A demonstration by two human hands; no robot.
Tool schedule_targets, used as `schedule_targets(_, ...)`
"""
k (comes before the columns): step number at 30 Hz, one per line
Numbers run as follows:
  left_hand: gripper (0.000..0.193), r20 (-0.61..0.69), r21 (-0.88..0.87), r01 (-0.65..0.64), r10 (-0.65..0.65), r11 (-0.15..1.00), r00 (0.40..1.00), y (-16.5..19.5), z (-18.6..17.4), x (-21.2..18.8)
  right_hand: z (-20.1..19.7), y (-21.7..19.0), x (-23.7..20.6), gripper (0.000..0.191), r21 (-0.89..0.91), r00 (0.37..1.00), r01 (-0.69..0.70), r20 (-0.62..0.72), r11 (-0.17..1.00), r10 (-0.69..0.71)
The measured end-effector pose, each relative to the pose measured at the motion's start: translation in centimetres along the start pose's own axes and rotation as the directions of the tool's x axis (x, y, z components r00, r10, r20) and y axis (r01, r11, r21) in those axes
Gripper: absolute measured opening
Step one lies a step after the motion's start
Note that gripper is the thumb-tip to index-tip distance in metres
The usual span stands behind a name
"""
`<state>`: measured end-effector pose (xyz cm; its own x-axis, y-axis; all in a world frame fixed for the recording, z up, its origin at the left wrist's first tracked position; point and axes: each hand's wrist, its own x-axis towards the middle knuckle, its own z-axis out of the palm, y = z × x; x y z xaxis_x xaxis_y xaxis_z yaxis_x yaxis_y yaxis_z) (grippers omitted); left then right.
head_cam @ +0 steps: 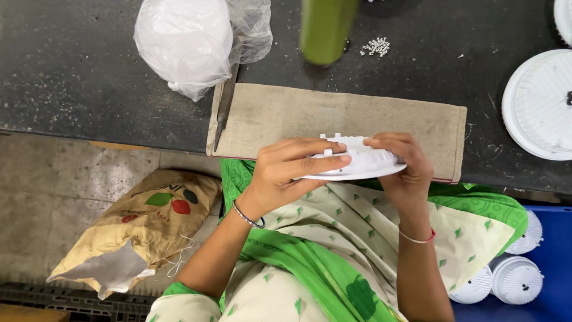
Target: The person assembles round white lamp housings at a workbench. They place small screws into holes on the housing, drive them in with a green electric screwdriver, fit a translucent diffuser cover onto the base, and set finished units aside with completed ones.
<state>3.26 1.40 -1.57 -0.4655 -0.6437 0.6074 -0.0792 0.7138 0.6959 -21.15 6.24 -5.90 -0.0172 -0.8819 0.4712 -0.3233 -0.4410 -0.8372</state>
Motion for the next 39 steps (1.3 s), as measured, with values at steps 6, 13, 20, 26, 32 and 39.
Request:
schedule_targets(6, 0.044, 0.031, -0.051, -0.015, 0.016, 0.999, 0.999, -0.3, -0.3, -0.4, 0.1, -0.2, -0.1, 0.043, 0.003, 1.000, 0.018, 0.010, 1.000, -0.018)
schedule_targets(13, 0.043, 0.046, -0.018, -0.028, 0.029, 0.999, 0.999, -0.4, -0.3, -0.5, 0.0, -0.3, -0.2, 0.042, -0.023, 1.000, 0.017, 0.009, 1.000, -0.017)
schedule_targets(20, 0.043, 0.062, -0.009, -0.048, 0.049, 0.999, 0.997, -0.5, -0.4, -0.3, -0.1, -0.1, -0.2, 0.041, -0.023, 1.000, 0.009, 0.010, 1.000, -0.009)
schedule_targets(26, 0.043, 0.057, -0.007, -0.049, 0.050, 0.999, 0.997, -0.3, -0.4, -0.1, -0.1, -0.4, -0.1, 0.040, -0.004, 1.000, 0.008, 0.010, 1.000, -0.007)
schedule_targets(32, 0.041, 0.039, -0.004, -0.030, 0.030, 1.000, 0.999, -0.2, -0.2, -0.2, -0.1, -0.3, -0.2, 0.040, 0.004, 1.000, -0.020, 0.002, 1.000, 0.020)
schedule_targets(39, 0.039, -0.021, 0.067, -0.078, 0.079, 0.995, 0.997, -0.9, 0.4, -1.2, -1.3, 2.2, -2.4, 0.028, -0.261, 1.000, 0.004, -0.004, 0.965, -0.005)
